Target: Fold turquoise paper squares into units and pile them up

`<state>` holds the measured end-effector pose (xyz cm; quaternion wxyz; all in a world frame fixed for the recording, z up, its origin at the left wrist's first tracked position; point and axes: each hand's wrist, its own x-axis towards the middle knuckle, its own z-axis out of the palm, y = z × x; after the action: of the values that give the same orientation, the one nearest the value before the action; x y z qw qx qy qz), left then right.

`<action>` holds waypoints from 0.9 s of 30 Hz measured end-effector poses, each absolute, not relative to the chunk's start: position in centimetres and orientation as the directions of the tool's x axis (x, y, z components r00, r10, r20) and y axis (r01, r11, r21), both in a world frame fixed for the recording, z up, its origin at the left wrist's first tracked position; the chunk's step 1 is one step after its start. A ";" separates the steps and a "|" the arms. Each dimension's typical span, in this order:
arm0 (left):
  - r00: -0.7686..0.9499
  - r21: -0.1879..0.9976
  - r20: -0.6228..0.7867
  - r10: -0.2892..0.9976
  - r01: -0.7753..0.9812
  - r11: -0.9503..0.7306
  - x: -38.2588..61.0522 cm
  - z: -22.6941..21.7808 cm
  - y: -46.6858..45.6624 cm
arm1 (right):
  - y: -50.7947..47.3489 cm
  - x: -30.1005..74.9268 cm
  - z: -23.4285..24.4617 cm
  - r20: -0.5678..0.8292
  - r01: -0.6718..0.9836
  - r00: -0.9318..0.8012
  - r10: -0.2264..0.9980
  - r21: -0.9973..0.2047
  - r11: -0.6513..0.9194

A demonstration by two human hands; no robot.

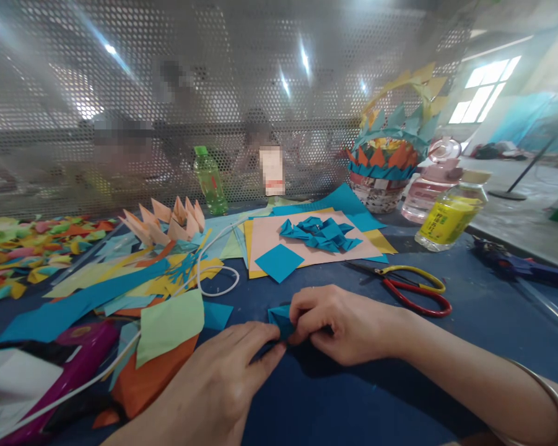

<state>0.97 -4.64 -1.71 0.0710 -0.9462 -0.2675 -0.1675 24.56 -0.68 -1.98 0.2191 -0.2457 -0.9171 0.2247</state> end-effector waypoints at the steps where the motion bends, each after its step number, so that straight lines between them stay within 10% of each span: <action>1: 0.800 -0.048 0.358 0.482 0.531 -0.846 1.0 -1.7 -4.7 | -0.7 24.6 -1.9 0.295 0.355 -0.786 0.543 -0.504 0.787; 27: 0.756 -0.081 0.498 0.425 0.528 -0.845 1.7 -1.0 -4.6 | 0.2 25.0 -2.5 0.391 0.380 -0.734 0.556 -0.442 0.813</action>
<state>1.67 -4.61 -0.98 0.1087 -0.9308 -0.2559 -0.2374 24.97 0.17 -2.45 0.2605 -0.2554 -0.9157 0.1685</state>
